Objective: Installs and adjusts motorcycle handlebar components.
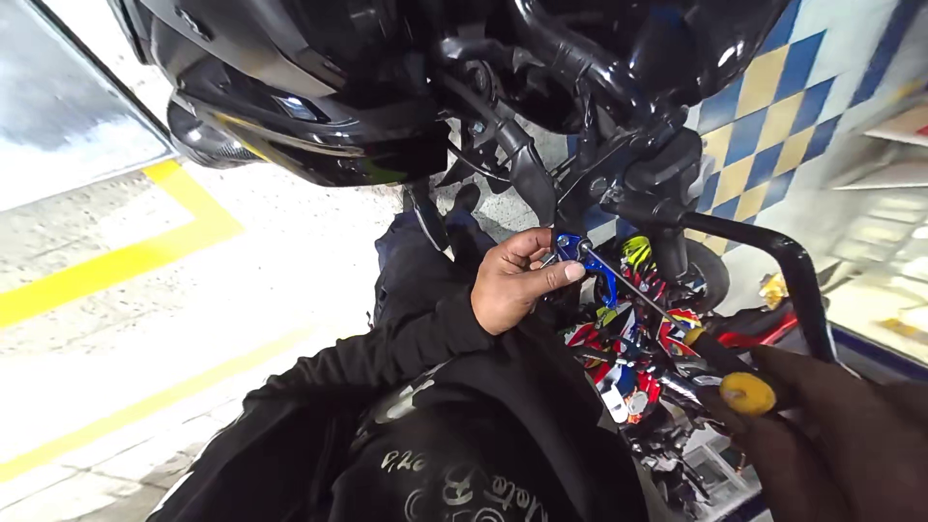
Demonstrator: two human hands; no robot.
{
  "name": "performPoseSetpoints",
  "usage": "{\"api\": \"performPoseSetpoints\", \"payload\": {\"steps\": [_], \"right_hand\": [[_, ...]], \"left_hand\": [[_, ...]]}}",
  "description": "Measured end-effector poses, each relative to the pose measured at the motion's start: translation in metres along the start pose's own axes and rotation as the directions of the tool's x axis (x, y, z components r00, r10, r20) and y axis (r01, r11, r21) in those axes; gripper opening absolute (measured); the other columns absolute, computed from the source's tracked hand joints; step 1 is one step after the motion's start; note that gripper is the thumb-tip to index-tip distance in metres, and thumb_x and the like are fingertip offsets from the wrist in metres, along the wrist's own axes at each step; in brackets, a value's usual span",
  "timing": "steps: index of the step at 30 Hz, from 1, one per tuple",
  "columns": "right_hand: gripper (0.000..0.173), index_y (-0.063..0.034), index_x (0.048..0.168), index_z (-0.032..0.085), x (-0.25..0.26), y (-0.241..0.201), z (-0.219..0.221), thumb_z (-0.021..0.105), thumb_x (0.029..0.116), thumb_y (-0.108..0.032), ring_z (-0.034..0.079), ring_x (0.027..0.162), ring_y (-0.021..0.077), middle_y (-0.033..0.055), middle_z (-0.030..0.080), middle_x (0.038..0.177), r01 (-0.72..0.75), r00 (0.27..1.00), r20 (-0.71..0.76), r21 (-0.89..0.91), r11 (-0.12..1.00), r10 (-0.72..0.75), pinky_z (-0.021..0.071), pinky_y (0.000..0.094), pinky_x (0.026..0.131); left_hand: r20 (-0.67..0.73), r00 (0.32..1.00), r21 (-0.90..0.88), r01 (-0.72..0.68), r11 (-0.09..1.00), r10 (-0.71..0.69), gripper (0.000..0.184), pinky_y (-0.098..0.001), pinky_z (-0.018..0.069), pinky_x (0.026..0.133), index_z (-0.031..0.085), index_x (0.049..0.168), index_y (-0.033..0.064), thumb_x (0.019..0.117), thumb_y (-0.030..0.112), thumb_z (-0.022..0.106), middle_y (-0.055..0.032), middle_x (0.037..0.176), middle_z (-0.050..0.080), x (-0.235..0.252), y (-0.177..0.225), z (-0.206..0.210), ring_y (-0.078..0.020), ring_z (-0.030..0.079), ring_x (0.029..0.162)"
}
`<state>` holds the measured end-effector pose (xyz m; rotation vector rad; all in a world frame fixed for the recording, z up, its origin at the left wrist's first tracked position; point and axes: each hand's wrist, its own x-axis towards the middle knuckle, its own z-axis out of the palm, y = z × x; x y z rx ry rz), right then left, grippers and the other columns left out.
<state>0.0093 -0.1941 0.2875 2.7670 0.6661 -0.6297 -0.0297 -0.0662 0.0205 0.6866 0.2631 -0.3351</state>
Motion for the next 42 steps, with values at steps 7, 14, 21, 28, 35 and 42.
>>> {"api": "performPoseSetpoints", "payload": {"steps": [7, 14, 21, 28, 35, 42], "right_hand": [[0.037, 0.0001, 0.108, 0.071, 0.002, -0.013, 0.013, 0.058, 0.1042, -0.034, 0.065, 0.070, 0.0332, 0.0200, 0.068, 0.087, -0.059, 0.993, -0.104, 0.015, 0.998, 0.060, 0.0484, 0.0466, 0.056], [0.035, 0.0003, 0.105, 0.073, -0.038, -0.017, 0.008, 0.064, 0.0997, -0.033, 0.070, 0.081, 0.0342, 0.0223, 0.071, 0.094, -0.121, 0.942, -0.311, 0.028, 0.992, 0.124, 0.0542, 0.0483, 0.069], [0.033, -0.0081, 0.118, 0.073, -0.052, -0.034, 0.075, 0.062, 0.1019, -0.035, 0.072, 0.095, 0.0237, 0.0137, 0.075, 0.104, -0.009, 0.965, -0.239, 0.392, 0.920, 0.111, 0.0586, 0.0398, 0.081], [0.028, -0.0047, 0.113, 0.075, -0.031, -0.057, 0.143, 0.067, 0.1006, -0.028, 0.069, 0.094, 0.0094, 0.0075, 0.073, 0.103, 0.039, 0.928, -0.247, 0.808, 0.587, 0.278, 0.0584, 0.0259, 0.081], [0.054, -0.0045, 0.141, 0.059, -0.009, -0.034, 0.193, 0.068, 0.0988, -0.038, 0.061, 0.120, 0.0276, 0.0184, 0.062, 0.133, -0.141, 0.810, -0.272, 0.769, 0.623, 0.519, 0.0524, 0.0471, 0.100], [0.084, -0.0061, 0.151, 0.048, 0.025, -0.021, 0.218, 0.080, 0.0847, -0.047, 0.043, 0.136, 0.0491, 0.0279, 0.043, 0.153, -0.339, 0.685, -0.442, 0.509, 0.791, 0.578, 0.0374, 0.0657, 0.107]], "left_hand": [[0.065, 0.998, 0.077, -0.032, 0.997, 0.027, 0.023, -0.0191, 0.0492, 0.051, 0.064, 0.110, 0.0025, 0.0900, 0.000, 0.074, -0.0046, 0.090, 0.069, 0.001, 0.003, -0.004, -0.0051, 0.057, 0.060], [0.101, 0.981, 0.425, 0.110, 0.898, -0.167, 0.031, -0.0213, 0.0530, 0.061, 0.066, 0.126, 0.0061, 0.0962, 0.012, 0.071, -0.0011, 0.096, 0.074, -0.007, 0.025, -0.032, -0.0045, 0.062, 0.068], [-0.005, 0.965, 0.296, 0.253, 0.921, -0.264, 0.029, -0.0192, 0.0453, 0.046, 0.060, 0.132, 0.0018, 0.1065, 0.014, 0.053, -0.0061, 0.089, 0.073, -0.024, 0.040, -0.058, -0.0053, 0.055, 0.053], [0.457, 0.875, 0.656, -0.209, 0.725, -0.161, 0.031, -0.0300, 0.0565, 0.090, 0.067, 0.118, 0.0019, 0.1080, 0.027, 0.052, -0.0029, 0.105, 0.072, -0.046, 0.053, -0.057, -0.0067, 0.067, 0.097], [0.495, 0.850, 0.630, -0.210, 0.748, -0.178, 0.028, -0.0241, 0.0564, 0.082, 0.063, 0.118, -0.0017, 0.1063, 0.022, 0.056, -0.0027, 0.098, 0.069, -0.053, 0.054, -0.068, -0.0033, 0.065, 0.088], [0.387, 0.908, 0.657, -0.150, 0.739, -0.159, 0.025, -0.0239, 0.0565, 0.080, 0.063, 0.117, -0.0011, 0.1050, 0.021, 0.059, -0.0020, 0.096, 0.069, -0.062, 0.059, -0.082, -0.0037, 0.065, 0.085]]}}
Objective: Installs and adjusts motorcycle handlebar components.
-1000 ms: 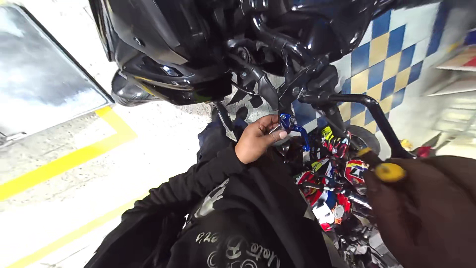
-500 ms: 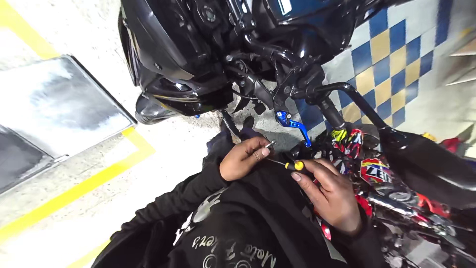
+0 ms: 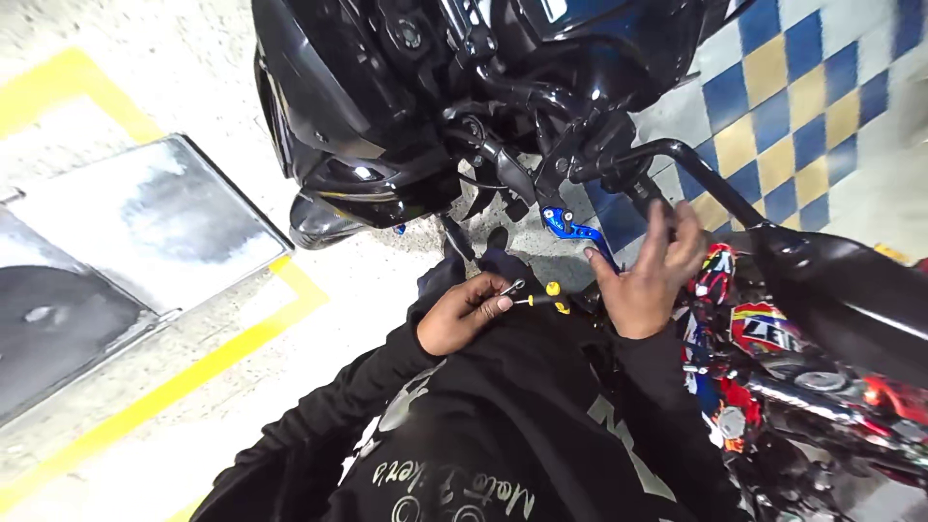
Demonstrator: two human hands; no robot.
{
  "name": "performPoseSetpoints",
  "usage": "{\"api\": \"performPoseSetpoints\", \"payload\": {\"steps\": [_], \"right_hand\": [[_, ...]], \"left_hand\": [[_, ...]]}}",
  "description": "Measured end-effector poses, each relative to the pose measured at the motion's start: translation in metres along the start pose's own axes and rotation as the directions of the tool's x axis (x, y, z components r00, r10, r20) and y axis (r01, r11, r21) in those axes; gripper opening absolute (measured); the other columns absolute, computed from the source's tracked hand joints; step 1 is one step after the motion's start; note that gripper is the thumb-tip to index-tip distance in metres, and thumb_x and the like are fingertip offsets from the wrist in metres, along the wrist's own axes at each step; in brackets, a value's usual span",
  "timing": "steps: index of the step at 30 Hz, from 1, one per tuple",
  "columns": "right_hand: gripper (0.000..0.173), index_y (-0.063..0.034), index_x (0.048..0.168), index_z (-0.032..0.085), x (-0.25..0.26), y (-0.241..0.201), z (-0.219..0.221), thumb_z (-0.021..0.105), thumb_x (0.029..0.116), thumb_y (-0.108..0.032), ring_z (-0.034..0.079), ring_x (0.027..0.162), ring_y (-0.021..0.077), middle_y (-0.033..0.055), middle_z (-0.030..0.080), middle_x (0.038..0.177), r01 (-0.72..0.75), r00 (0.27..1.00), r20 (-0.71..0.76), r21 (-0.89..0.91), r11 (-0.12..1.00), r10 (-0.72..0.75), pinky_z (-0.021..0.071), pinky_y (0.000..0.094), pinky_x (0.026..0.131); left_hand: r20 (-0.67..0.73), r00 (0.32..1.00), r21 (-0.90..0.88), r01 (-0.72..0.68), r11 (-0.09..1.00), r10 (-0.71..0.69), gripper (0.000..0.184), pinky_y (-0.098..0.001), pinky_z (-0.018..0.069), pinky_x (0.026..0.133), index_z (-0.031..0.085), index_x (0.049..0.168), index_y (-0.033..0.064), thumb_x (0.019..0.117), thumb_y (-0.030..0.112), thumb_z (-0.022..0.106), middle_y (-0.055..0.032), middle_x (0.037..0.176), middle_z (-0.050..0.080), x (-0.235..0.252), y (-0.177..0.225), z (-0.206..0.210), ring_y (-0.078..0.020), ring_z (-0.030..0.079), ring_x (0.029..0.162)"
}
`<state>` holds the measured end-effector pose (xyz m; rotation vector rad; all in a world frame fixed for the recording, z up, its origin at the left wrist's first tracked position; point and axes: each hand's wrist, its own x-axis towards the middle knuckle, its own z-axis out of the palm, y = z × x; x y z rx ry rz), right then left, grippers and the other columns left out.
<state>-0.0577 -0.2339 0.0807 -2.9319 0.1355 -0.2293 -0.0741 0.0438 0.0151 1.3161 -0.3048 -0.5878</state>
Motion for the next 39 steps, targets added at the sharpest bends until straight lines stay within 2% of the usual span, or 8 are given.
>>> {"api": "performPoseSetpoints", "payload": {"steps": [4, 9, 16, 23, 28, 33, 37, 39], "right_hand": [[0.119, -0.0020, 0.161, 0.027, 0.014, 0.008, -0.006, 0.081, 0.0746, -0.063, 0.036, 0.147, 0.0441, 0.0253, 0.035, 0.161, -0.035, 0.992, 0.115, -0.131, 0.991, 0.050, 0.0209, 0.0669, 0.119], [0.104, -0.0023, 0.150, 0.045, 0.032, 0.011, -0.017, 0.089, 0.0691, -0.052, 0.056, 0.125, 0.0466, 0.0272, 0.056, 0.138, -0.016, 0.987, 0.158, -0.103, 0.995, 0.032, 0.0486, 0.0637, 0.096], [0.074, -0.0012, 0.136, 0.058, 0.044, 0.016, -0.022, 0.086, 0.0804, -0.041, 0.064, 0.114, 0.0431, 0.0251, 0.065, 0.124, 0.022, 0.991, 0.133, -0.052, 0.998, -0.015, 0.0526, 0.0603, 0.092], [0.130, 0.0009, 0.161, 0.024, 0.021, 0.004, -0.024, 0.083, 0.0685, -0.068, 0.033, 0.147, 0.0501, 0.0295, 0.031, 0.162, 0.055, 0.958, 0.285, -0.109, 0.992, -0.021, 0.0283, 0.0697, 0.115], [0.088, -0.0018, 0.151, 0.047, 0.026, 0.011, -0.019, 0.085, 0.0817, -0.041, 0.054, 0.131, 0.0434, 0.0249, 0.055, 0.145, -0.002, 0.990, 0.141, -0.020, 1.000, 0.005, 0.0465, 0.0615, 0.103], [0.057, -0.0053, 0.135, 0.063, 0.036, 0.021, -0.016, 0.078, 0.0899, -0.037, 0.065, 0.115, 0.0392, 0.0214, 0.068, 0.124, 0.047, 0.999, 0.022, -0.047, 0.998, -0.046, 0.0528, 0.0563, 0.093], [0.101, -0.0010, 0.155, 0.039, 0.030, 0.011, -0.031, 0.083, 0.0800, -0.052, 0.045, 0.137, 0.0497, 0.0293, 0.044, 0.152, 0.067, 0.963, 0.261, -0.006, 0.998, -0.063, 0.0413, 0.0675, 0.107], [0.103, -0.0049, 0.158, 0.037, 0.014, 0.004, -0.035, 0.079, 0.0809, -0.059, 0.035, 0.146, 0.0485, 0.0268, 0.033, 0.162, 0.088, 0.958, 0.273, 0.007, 0.996, -0.086, 0.0317, 0.0685, 0.114]], "left_hand": [[-0.047, 0.999, -0.024, 0.015, 1.000, -0.017, 0.024, -0.0243, 0.0563, 0.079, 0.064, 0.116, -0.0005, 0.1047, 0.020, 0.059, -0.0011, 0.094, 0.069, -0.003, 0.000, -0.005, -0.0039, 0.065, 0.084], [-0.076, 0.997, -0.043, 0.012, 0.999, -0.015, 0.023, -0.0245, 0.0566, 0.079, 0.064, 0.115, -0.0003, 0.1039, 0.020, 0.061, -0.0008, 0.093, 0.069, -0.005, 0.001, -0.008, -0.0042, 0.065, 0.083], [-0.114, 0.993, -0.059, 0.013, 0.998, -0.020, 0.023, -0.0248, 0.0565, 0.079, 0.065, 0.115, 0.0001, 0.1034, 0.019, 0.061, -0.0006, 0.093, 0.070, -0.004, 0.002, -0.010, -0.0043, 0.065, 0.082], [-0.144, 0.989, -0.056, 0.016, 0.998, -0.024, 0.022, -0.0253, 0.0568, 0.078, 0.065, 0.115, 0.0005, 0.1032, 0.020, 0.061, -0.0005, 0.092, 0.069, -0.005, 0.000, -0.010, -0.0049, 0.065, 0.082], [-0.143, 0.989, -0.078, 0.017, 0.997, -0.028, 0.022, -0.0259, 0.0570, 0.079, 0.065, 0.115, 0.0006, 0.1033, 0.019, 0.061, -0.0009, 0.093, 0.070, -0.004, -0.001, -0.010, -0.0055, 0.065, 0.083], [-0.145, 0.989, -0.072, 0.013, 0.997, -0.023, 0.022, -0.0246, 0.0560, 0.076, 0.065, 0.115, 0.0014, 0.1031, 0.020, 0.062, 0.0003, 0.091, 0.069, -0.001, -0.001, -0.010, -0.0043, 0.064, 0.080], [-0.129, 0.991, -0.083, 0.015, 0.996, -0.026, 0.022, -0.0252, 0.0563, 0.078, 0.065, 0.115, 0.0011, 0.1033, 0.020, 0.061, -0.0003, 0.093, 0.069, -0.002, 0.000, -0.011, -0.0050, 0.065, 0.082], [-0.124, 0.992, -0.085, 0.019, 0.996, -0.029, 0.022, -0.0247, 0.0562, 0.077, 0.065, 0.115, 0.0014, 0.1035, 0.020, 0.061, 0.0001, 0.092, 0.069, -0.002, 0.001, -0.010, -0.0046, 0.065, 0.082]]}}
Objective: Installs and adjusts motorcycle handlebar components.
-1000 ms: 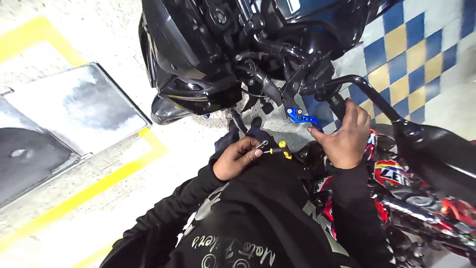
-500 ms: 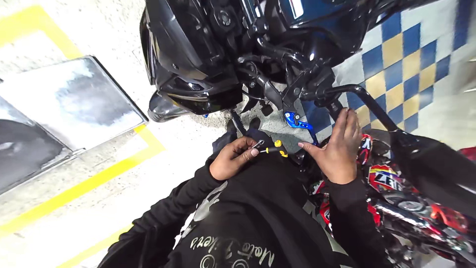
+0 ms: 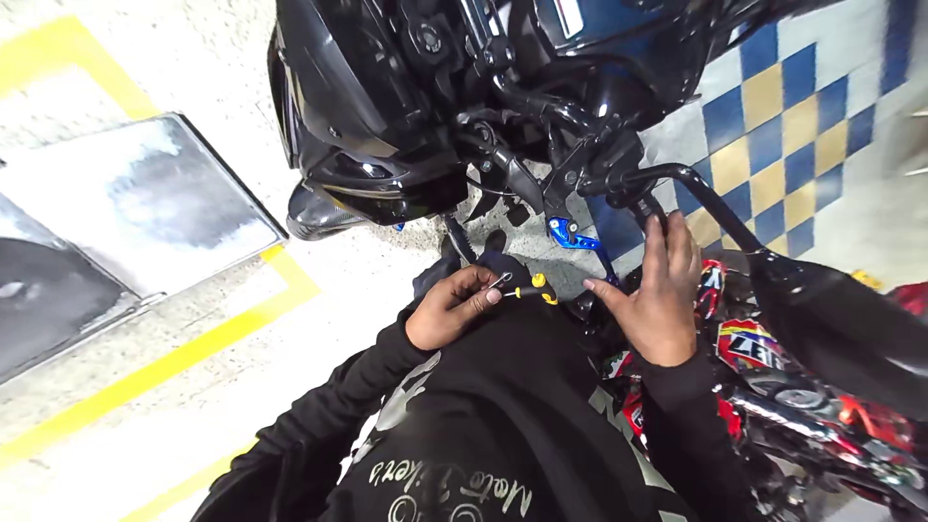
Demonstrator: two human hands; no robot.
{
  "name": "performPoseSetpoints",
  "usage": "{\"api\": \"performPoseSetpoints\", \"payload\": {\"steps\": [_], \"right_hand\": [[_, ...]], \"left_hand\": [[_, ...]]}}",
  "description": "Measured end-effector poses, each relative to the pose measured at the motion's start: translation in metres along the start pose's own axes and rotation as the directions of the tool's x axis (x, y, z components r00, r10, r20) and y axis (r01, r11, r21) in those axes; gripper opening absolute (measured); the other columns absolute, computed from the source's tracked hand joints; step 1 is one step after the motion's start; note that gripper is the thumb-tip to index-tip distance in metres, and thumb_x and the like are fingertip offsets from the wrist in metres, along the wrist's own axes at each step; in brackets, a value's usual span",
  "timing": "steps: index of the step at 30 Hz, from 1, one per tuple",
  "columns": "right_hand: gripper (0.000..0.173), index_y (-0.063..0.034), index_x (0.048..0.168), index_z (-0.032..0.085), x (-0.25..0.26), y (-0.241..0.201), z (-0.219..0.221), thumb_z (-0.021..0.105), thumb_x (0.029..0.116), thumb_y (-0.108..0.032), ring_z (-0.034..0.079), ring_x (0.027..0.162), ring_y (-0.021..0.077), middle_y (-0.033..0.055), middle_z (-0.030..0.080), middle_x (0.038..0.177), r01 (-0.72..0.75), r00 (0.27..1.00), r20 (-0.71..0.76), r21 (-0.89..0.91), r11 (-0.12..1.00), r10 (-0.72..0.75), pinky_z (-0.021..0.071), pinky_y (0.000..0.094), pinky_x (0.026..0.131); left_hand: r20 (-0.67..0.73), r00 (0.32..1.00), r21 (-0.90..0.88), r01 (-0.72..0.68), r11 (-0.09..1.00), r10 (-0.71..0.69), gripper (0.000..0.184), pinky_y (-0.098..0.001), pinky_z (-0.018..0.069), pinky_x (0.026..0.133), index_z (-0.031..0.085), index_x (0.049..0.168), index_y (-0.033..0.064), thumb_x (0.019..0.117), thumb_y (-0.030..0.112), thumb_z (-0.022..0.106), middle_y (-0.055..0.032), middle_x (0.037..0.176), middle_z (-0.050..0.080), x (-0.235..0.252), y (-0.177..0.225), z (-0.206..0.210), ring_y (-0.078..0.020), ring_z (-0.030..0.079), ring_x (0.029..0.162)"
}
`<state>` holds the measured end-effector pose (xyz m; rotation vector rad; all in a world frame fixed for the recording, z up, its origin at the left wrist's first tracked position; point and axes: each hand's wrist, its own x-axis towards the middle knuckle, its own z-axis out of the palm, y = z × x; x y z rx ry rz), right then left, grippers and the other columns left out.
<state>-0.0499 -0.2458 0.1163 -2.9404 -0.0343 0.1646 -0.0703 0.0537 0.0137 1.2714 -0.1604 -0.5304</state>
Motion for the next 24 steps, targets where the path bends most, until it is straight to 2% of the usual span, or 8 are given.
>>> {"api": "performPoseSetpoints", "payload": {"steps": [2, 5, 10, 13, 16, 20, 22, 24], "right_hand": [[0.080, -0.0056, 0.149, 0.051, -0.014, -0.011, 0.003, 0.073, 0.0893, -0.055, 0.043, 0.142, 0.0444, 0.0238, 0.044, 0.156, 0.010, 0.999, -0.053, 0.044, 0.999, -0.008, 0.0333, 0.0651, 0.115], [0.055, -0.0044, 0.136, 0.064, -0.026, -0.023, 0.016, 0.067, 0.0982, -0.044, 0.063, 0.119, 0.0356, 0.0203, 0.066, 0.129, -0.035, 0.997, -0.065, 0.135, 0.990, 0.044, 0.0503, 0.0536, 0.101], [0.045, -0.0039, 0.135, 0.065, -0.030, -0.028, 0.024, 0.066, 0.1001, -0.033, 0.066, 0.113, 0.0280, 0.0180, 0.069, 0.121, -0.044, 0.997, -0.058, 0.186, 0.982, 0.055, 0.0553, 0.0415, 0.096], [0.031, -0.0065, 0.127, 0.071, -0.025, -0.015, 0.028, 0.064, 0.1021, -0.024, 0.070, 0.106, 0.0211, 0.0128, 0.073, 0.115, -0.039, 0.990, -0.127, 0.199, 0.979, 0.065, 0.0581, 0.0362, 0.092], [0.026, -0.0081, 0.121, 0.074, -0.019, -0.009, 0.030, 0.065, 0.1016, -0.022, 0.070, 0.104, 0.0194, 0.0104, 0.074, 0.112, -0.028, 0.984, -0.168, 0.208, 0.978, 0.063, 0.0582, 0.0363, 0.092], [0.032, -0.0092, 0.127, 0.072, -0.024, -0.023, 0.021, 0.064, 0.1023, -0.028, 0.067, 0.113, 0.0271, 0.0128, 0.072, 0.120, 0.016, 0.990, -0.142, 0.123, 0.992, 0.002, 0.0542, 0.0440, 0.096], [0.035, -0.0063, 0.126, 0.072, -0.028, -0.034, 0.011, 0.066, 0.1008, -0.030, 0.066, 0.112, 0.0263, 0.0150, 0.070, 0.120, 0.063, 0.986, -0.162, 0.231, 0.971, -0.026, 0.0539, 0.0430, 0.096], [0.043, -0.0017, 0.128, 0.069, -0.031, -0.048, -0.001, 0.068, 0.0996, -0.034, 0.068, 0.109, 0.0219, 0.0156, 0.070, 0.119, 0.097, 0.994, -0.083, 0.433, 0.896, -0.068, 0.0577, 0.0397, 0.095]], "left_hand": [[-0.015, 1.000, -0.013, 0.000, 1.000, -0.001, 0.022, -0.0247, 0.0562, 0.076, 0.065, 0.115, 0.0013, 0.1034, 0.020, 0.061, 0.0003, 0.091, 0.069, 0.000, -0.001, 0.000, -0.0046, 0.064, 0.081], [-0.041, 0.999, -0.040, 0.011, 0.999, -0.013, 0.021, -0.0255, 0.0564, 0.077, 0.065, 0.115, 0.0015, 0.1030, 0.018, 0.062, 0.0004, 0.091, 0.070, 0.000, -0.004, 0.002, -0.0050, 0.065, 0.081], [-0.050, 0.999, 0.012, 0.013, 1.000, -0.013, 0.021, -0.0258, 0.0564, 0.078, 0.066, 0.114, 0.0019, 0.1026, 0.019, 0.062, 0.0007, 0.092, 0.069, 0.001, -0.003, 0.001, -0.0050, 0.065, 0.082], [-0.043, 0.999, -0.017, 0.003, 1.000, -0.004, 0.019, -0.0252, 0.0558, 0.075, 0.066, 0.113, 0.0019, 0.1025, 0.017, 0.062, 0.0010, 0.089, 0.069, 0.004, -0.005, 0.001, -0.0049, 0.064, 0.079], [-0.043, 0.999, -0.038, 0.019, 0.999, -0.021, 0.018, -0.0251, 0.0550, 0.072, 0.065, 0.113, 0.0023, 0.1027, 0.017, 0.062, 0.0009, 0.086, 0.068, 0.003, -0.006, 0.001, -0.0056, 0.063, 0.075], [-0.036, 0.999, -0.051, 0.019, 0.999, -0.020, 0.019, -0.0251, 0.0549, 0.072, 0.065, 0.113, 0.0024, 0.1030, 0.018, 0.061, 0.0010, 0.087, 0.067, 0.004, -0.004, 0.001, -0.0057, 0.062, 0.076], [-0.018, 1.000, -0.055, 0.009, 0.998, -0.010, 0.019, -0.0253, 0.0556, 0.074, 0.066, 0.113, 0.0026, 0.1034, 0.018, 0.061, 0.0012, 0.088, 0.068, 0.006, -0.002, 0.003, -0.0054, 0.063, 0.077], [0.014, 1.000, -0.055, -0.009, 0.998, 0.010, 0.021, -0.0257, 0.0566, 0.075, 0.066, 0.114, 0.0017, 0.1038, 0.019, 0.060, 0.0001, 0.089, 0.068, 0.009, 0.000, 0.007, -0.0056, 0.064, 0.079]]}}
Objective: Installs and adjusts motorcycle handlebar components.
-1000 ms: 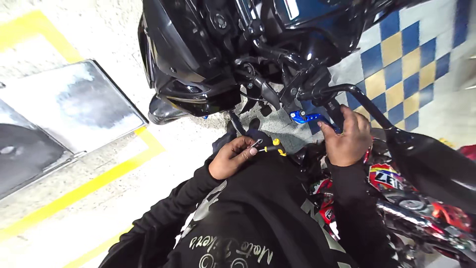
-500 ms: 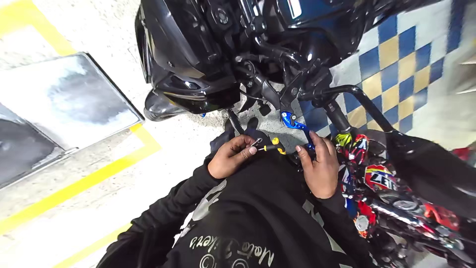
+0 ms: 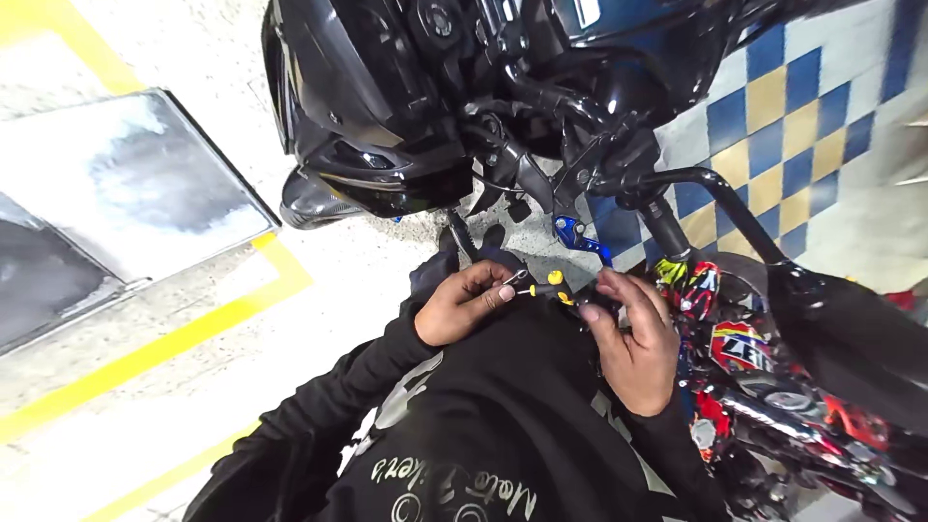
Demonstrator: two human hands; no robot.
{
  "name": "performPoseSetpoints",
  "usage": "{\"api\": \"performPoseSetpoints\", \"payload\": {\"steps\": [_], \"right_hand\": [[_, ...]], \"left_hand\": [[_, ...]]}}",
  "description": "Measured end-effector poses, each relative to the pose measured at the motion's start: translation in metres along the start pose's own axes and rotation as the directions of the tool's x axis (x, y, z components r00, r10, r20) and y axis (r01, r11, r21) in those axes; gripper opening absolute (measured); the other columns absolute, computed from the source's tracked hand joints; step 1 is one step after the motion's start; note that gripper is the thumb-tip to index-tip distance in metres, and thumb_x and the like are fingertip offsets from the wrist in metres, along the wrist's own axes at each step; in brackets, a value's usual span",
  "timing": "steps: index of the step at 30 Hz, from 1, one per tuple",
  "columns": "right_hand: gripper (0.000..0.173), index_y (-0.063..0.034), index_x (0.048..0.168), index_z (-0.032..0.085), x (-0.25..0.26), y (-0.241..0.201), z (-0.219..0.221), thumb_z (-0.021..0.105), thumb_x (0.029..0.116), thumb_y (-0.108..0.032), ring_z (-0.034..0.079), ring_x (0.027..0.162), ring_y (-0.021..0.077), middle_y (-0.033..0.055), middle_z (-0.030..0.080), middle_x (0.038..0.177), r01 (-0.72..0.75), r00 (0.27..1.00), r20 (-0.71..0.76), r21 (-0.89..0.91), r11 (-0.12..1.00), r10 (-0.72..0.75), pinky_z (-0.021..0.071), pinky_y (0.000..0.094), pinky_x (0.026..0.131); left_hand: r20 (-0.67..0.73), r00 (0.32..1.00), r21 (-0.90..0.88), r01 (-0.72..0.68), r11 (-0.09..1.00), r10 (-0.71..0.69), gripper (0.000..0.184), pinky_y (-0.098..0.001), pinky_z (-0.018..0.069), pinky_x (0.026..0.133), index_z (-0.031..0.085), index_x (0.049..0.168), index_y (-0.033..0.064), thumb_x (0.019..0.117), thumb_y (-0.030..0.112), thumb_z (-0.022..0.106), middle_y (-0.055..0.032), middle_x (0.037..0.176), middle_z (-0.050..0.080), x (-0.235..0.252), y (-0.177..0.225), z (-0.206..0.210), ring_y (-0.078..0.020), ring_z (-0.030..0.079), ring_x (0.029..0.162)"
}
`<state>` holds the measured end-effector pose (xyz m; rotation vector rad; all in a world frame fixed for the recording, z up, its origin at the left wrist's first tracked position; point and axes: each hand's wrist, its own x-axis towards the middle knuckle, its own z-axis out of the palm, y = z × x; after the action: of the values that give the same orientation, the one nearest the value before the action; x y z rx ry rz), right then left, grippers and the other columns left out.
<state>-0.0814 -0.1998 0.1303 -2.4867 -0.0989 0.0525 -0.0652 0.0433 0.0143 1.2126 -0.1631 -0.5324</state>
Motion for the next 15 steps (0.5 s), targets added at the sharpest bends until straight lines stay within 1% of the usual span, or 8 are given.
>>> {"api": "performPoseSetpoints", "payload": {"steps": [2, 4, 6, 7, 9, 11, 13, 15], "right_hand": [[0.047, -0.0005, 0.132, 0.065, 0.002, -0.014, 0.000, 0.070, 0.0990, -0.033, 0.068, 0.110, 0.0187, 0.0142, 0.070, 0.122, -0.023, 0.991, 0.133, 0.144, 0.989, 0.004, 0.0581, 0.0368, 0.096], [0.041, 0.0002, 0.132, 0.065, 0.003, -0.020, 0.000, 0.069, 0.1000, -0.025, 0.070, 0.108, 0.0160, 0.0130, 0.072, 0.119, -0.034, 0.987, 0.163, 0.121, 0.992, 0.014, 0.0592, 0.0331, 0.095], [0.034, 0.0008, 0.128, 0.067, 0.003, -0.020, -0.007, 0.069, 0.0997, -0.018, 0.071, 0.105, 0.0157, 0.0128, 0.073, 0.116, -0.029, 0.991, 0.134, 0.108, 0.994, 0.015, 0.0607, 0.0328, 0.093], [0.032, 0.0011, 0.126, 0.068, 0.002, -0.021, -0.015, 0.069, 0.0992, -0.016, 0.071, 0.105, 0.0163, 0.0128, 0.073, 0.115, -0.017, 0.995, 0.103, 0.109, 0.994, 0.006, 0.0613, 0.0338, 0.092], [0.030, 0.0007, 0.124, 0.069, 0.000, -0.028, -0.036, 0.069, 0.0980, -0.012, 0.071, 0.104, 0.0164, 0.0113, 0.073, 0.115, 0.010, 0.999, 0.048, 0.080, 0.997, -0.014, 0.0614, 0.0355, 0.092], [0.029, -0.0052, 0.125, 0.069, 0.000, -0.038, -0.060, 0.069, 0.0975, -0.013, 0.071, 0.104, 0.0148, 0.0062, 0.073, 0.115, 0.012, 1.000, -0.002, 0.027, 1.000, -0.011, 0.0606, 0.0348, 0.092], [0.031, -0.0136, 0.129, 0.067, -0.001, -0.045, -0.078, 0.070, 0.0975, -0.013, 0.070, 0.106, 0.0121, -0.0014, 0.072, 0.118, 0.002, 0.998, -0.062, 0.004, 1.000, -0.002, 0.0597, 0.0319, 0.094], [0.033, -0.0157, 0.130, 0.066, -0.001, -0.046, -0.090, 0.068, 0.0977, -0.012, 0.069, 0.109, 0.0113, -0.0037, 0.071, 0.121, 0.026, 0.995, -0.092, 0.000, 1.000, -0.026, 0.0585, 0.0301, 0.095]], "left_hand": [[0.046, 0.999, -0.021, -0.026, 0.999, 0.027, 0.022, -0.0257, 0.0570, 0.075, 0.066, 0.114, 0.0001, 0.1040, 0.019, 0.060, -0.0002, 0.088, 0.068, 0.005, 0.003, 0.005, -0.0053, 0.064, 0.079], [0.084, 0.996, -0.073, -0.023, 0.997, 0.029, 0.023, -0.0254, 0.0573, 0.073, 0.065, 0.114, -0.0008, 0.1046, 0.019, 0.059, 0.0003, 0.086, 0.068, 0.011, 0.005, 0.008, -0.0055, 0.065, 0.077], [0.074, 0.997, -0.136, 0.022, 0.990, -0.012, 0.022, -0.0270, 0.0587, 0.071, 0.064, 0.116, -0.0017, 0.1051, 0.016, 0.057, -0.0023, 0.087, 0.071, 0.019, 0.005, 0.008, -0.0085, 0.067, 0.076], [0.043, 0.997, -0.154, 0.062, 0.986, -0.056, 0.023, -0.0288, 0.0596, 0.070, 0.063, 0.119, -0.0018, 0.1055, 0.015, 0.055, -0.0045, 0.089, 0.072, 0.024, 0.004, 0.009, -0.0111, 0.068, 0.076], [-0.015, 0.992, -0.186, 0.119, 0.975, -0.124, 0.032, -0.0321, 0.0611, 0.073, 0.058, 0.135, -0.0004, 0.1077, 0.015, 0.049, -0.0074, 0.096, 0.073, 0.036, 0.001, 0.010, -0.0147, 0.069, 0.079], [-0.035, 0.991, -0.252, 0.115, 0.961, -0.128, 0.038, -0.0314, 0.0606, 0.072, 0.052, 0.143, -0.0016, 0.1089, 0.013, 0.046, -0.0094, 0.099, 0.073, 0.049, 0.001, 0.014, -0.0153, 0.069, 0.079], [-0.042, 0.994, -0.346, 0.084, 0.934, -0.105, 0.038, -0.0291, 0.0589, 0.068, 0.053, 0.143, -0.0043, 0.1083, 0.011, 0.047, -0.0107, 0.093, 0.073, 0.058, 0.002, 0.019, -0.0148, 0.068, 0.074], [-0.030, 0.995, -0.446, 0.073, 0.892, -0.096, 0.037, -0.0276, 0.0573, 0.065, 0.054, 0.141, -0.0059, 0.1075, 0.008, 0.047, -0.0104, 0.089, 0.072, 0.064, 0.000, 0.022, -0.0139, 0.066, 0.071]]}}
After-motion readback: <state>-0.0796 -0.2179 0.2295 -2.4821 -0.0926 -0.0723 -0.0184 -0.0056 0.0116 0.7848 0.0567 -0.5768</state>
